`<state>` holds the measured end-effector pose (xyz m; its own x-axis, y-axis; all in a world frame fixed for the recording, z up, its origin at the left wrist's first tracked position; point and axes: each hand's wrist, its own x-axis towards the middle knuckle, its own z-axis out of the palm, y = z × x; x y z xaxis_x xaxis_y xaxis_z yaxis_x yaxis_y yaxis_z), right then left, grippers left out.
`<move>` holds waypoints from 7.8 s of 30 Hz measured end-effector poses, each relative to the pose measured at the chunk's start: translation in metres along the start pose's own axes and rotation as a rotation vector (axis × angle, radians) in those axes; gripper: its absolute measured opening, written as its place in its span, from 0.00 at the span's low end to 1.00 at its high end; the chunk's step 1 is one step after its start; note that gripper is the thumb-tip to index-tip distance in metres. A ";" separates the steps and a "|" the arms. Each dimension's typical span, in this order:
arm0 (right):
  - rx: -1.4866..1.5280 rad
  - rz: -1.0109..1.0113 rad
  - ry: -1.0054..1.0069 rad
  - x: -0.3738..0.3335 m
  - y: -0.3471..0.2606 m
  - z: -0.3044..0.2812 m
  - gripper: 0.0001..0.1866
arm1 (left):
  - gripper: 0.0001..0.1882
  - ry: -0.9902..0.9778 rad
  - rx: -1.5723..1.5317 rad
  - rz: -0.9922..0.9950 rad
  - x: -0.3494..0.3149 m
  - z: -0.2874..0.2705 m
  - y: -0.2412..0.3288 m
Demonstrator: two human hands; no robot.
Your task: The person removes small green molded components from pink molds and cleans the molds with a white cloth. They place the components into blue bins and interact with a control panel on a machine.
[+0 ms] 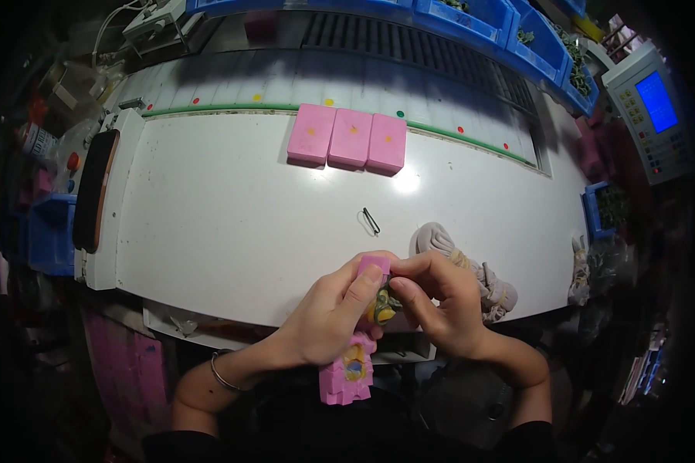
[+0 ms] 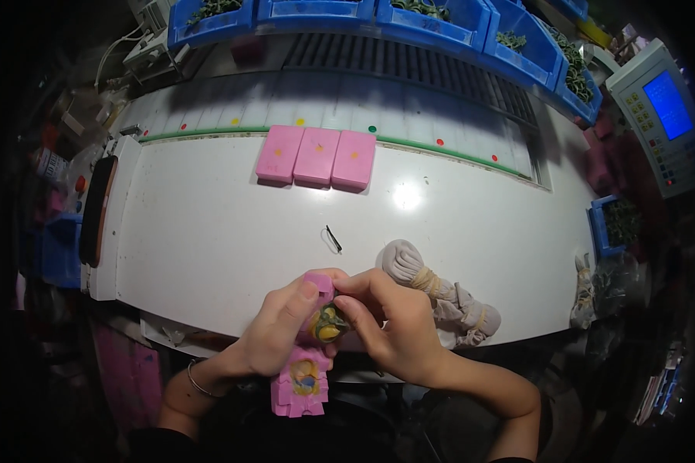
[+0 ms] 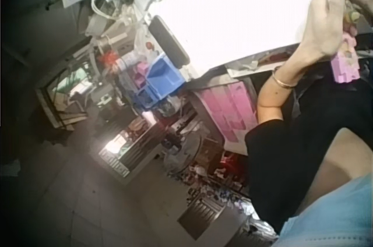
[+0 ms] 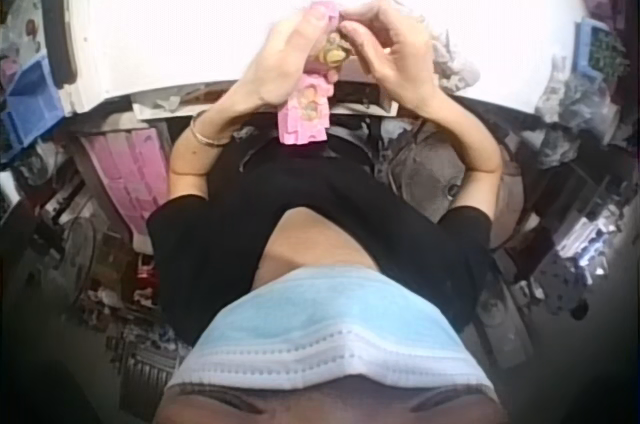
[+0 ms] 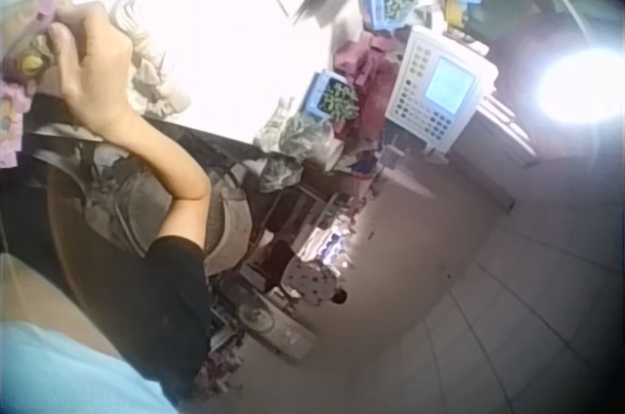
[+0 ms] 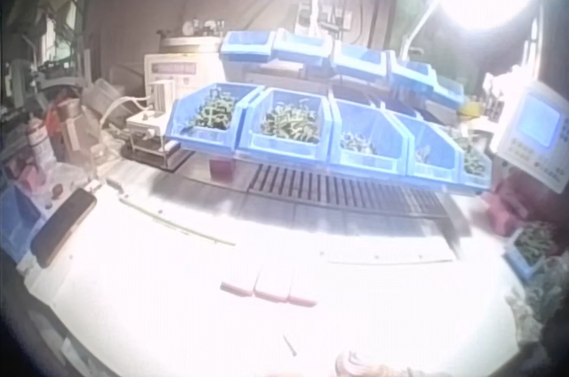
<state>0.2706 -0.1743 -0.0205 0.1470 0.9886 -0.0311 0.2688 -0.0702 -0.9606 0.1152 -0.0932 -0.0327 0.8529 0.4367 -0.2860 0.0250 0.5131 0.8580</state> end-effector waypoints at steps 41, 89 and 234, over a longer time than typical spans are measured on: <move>-0.123 -0.349 0.250 -0.007 -0.009 -0.014 0.09 | 0.32 0.426 1.126 0.252 -0.012 -0.023 0.031; -0.361 -0.403 0.037 0.002 -0.028 -0.045 0.14 | 0.26 0.091 0.010 0.103 0.004 0.020 0.017; -0.474 -0.637 0.223 0.024 0.032 -0.008 0.14 | 0.23 -0.686 -0.431 -0.092 0.053 -0.033 0.012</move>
<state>0.2905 -0.1537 -0.0497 0.0029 0.8115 0.5844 0.7303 0.3974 -0.5556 0.1433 -0.0401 -0.0513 0.9903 -0.0995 0.0975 0.0274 0.8250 0.5644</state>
